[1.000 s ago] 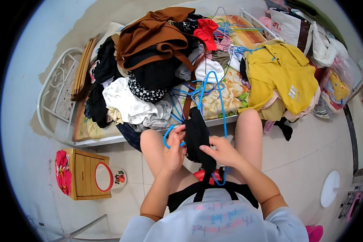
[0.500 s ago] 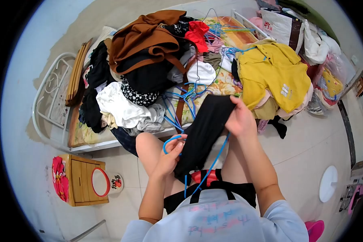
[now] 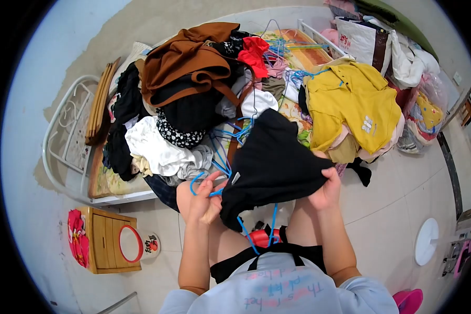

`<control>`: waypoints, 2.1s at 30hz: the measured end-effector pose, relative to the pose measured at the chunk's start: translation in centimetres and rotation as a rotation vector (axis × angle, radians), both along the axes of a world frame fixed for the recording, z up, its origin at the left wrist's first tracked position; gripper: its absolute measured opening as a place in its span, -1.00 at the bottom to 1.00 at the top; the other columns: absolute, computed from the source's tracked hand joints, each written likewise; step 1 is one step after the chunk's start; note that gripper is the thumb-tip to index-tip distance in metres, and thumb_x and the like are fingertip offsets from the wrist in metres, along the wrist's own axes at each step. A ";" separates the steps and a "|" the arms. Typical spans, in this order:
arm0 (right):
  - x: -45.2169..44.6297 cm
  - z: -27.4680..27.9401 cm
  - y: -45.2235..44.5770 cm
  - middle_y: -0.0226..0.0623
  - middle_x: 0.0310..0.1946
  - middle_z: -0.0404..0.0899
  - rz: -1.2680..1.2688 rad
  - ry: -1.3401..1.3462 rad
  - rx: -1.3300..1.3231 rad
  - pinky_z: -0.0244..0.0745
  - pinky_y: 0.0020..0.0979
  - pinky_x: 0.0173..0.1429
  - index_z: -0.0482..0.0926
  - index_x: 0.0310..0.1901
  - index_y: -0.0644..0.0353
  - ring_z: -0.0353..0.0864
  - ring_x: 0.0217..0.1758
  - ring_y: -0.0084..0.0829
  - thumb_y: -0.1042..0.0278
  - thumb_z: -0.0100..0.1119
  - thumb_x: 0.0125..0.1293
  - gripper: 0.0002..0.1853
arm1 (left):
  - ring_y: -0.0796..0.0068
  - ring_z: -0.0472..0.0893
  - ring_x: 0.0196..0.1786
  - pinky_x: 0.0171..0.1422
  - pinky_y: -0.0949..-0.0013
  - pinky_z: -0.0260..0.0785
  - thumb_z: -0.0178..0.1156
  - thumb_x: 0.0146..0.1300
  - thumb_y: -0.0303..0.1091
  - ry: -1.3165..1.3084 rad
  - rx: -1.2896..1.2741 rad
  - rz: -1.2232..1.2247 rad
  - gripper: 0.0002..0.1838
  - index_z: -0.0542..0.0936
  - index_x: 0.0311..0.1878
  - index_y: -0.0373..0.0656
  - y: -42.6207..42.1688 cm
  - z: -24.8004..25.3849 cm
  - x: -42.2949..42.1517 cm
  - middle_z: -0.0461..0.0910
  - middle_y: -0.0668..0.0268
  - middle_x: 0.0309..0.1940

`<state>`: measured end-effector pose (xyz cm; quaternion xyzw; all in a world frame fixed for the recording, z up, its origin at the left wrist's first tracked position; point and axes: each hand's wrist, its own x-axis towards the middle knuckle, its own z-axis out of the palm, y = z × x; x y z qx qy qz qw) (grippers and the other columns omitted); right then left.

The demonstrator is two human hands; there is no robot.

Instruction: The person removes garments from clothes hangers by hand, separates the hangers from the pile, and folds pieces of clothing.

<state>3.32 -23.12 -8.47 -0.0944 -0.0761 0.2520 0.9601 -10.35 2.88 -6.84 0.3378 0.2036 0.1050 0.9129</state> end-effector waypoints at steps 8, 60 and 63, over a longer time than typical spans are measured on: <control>-3.5 1.0 -0.7 -0.11 0.17 0.34 0.626 -0.038 -0.142 0.29 -0.29 0.28 0.22 0.21 0.37 0.39 0.20 -0.29 0.44 0.01 0.26 -0.51 | -0.07 0.32 0.24 0.29 0.00 0.23 -0.20 0.41 -0.26 -0.357 0.172 0.228 -0.67 0.27 0.09 -0.28 -1.7 2.8 1.4 0.23 -0.26 0.18; 10.2 6.0 0.5 -0.22 -0.22 0.56 -0.960 -0.563 -1.095 0.37 -0.48 -0.05 0.47 -0.38 0.37 0.49 -0.22 -0.49 0.41 0.12 0.22 -0.84 | 0.65 0.16 -0.69 -0.60 0.54 0.09 -0.24 0.42 -0.35 -0.253 0.252 0.245 -0.78 0.38 -0.11 -0.22 -3.6 7.5 4.7 0.35 0.31 -0.60; 13.6 2.8 -0.9 -0.23 -0.22 0.55 -0.868 -0.526 -1.278 0.38 -0.46 -0.04 0.49 -0.24 0.34 0.52 -0.18 -0.43 0.35 0.12 0.23 -0.80 | 0.64 0.15 -0.68 -0.58 0.54 0.09 -0.24 0.40 -0.39 -0.261 0.207 0.237 -0.80 0.37 -0.12 -0.23 -3.7 7.4 5.1 0.34 0.31 -0.60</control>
